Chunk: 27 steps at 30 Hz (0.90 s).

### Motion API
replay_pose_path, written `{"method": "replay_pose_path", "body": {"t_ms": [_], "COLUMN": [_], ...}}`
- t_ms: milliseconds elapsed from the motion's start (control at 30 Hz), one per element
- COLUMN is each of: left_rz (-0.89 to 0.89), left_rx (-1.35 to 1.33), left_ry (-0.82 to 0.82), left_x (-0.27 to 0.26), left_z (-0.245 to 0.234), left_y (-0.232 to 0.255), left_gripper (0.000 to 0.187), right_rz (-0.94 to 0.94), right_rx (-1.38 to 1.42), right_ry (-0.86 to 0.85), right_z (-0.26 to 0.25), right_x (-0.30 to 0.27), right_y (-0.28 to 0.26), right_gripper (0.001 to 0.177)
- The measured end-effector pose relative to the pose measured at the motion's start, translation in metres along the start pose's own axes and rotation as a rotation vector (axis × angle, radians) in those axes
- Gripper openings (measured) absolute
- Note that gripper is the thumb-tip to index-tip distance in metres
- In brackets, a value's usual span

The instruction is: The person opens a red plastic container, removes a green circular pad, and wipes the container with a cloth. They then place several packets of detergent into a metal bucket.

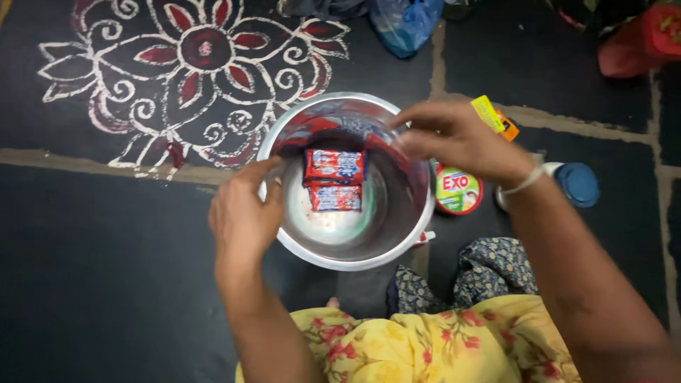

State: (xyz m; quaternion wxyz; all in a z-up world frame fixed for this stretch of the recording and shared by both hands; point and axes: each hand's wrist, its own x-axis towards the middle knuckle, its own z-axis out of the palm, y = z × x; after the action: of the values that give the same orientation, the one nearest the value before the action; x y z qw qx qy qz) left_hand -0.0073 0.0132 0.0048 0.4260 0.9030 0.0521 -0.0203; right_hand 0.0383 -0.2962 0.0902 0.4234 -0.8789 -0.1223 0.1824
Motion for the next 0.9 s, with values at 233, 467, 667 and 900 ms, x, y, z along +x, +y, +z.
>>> {"method": "replay_pose_path", "body": {"t_ms": [233,467,667,900], "left_rz": [-0.005,-0.036,-0.045,-0.024], "left_rx": [0.074,0.140,0.166,0.160], "left_ry": [0.011,0.003,-0.011,0.007], "left_x": [0.003,0.007,0.009,0.008], "left_z": [0.007,0.012,0.014,0.013], "left_y": [0.003,0.006,0.008,0.010], "left_gripper": [0.071,0.078,0.081,0.079], "right_rz": [0.237,-0.097,-0.138,-0.056], "right_rx": [-0.262,-1.118,-1.214,-1.202], "right_ry": [0.227,0.047,-0.070,-0.272], "right_z": [-0.012,0.050,0.051,0.040], "right_x": [-0.029,-0.011,0.027,0.044], "right_y": [0.111,0.191,0.208,0.181], "right_gripper": [0.030,0.059,0.075,0.098]}}
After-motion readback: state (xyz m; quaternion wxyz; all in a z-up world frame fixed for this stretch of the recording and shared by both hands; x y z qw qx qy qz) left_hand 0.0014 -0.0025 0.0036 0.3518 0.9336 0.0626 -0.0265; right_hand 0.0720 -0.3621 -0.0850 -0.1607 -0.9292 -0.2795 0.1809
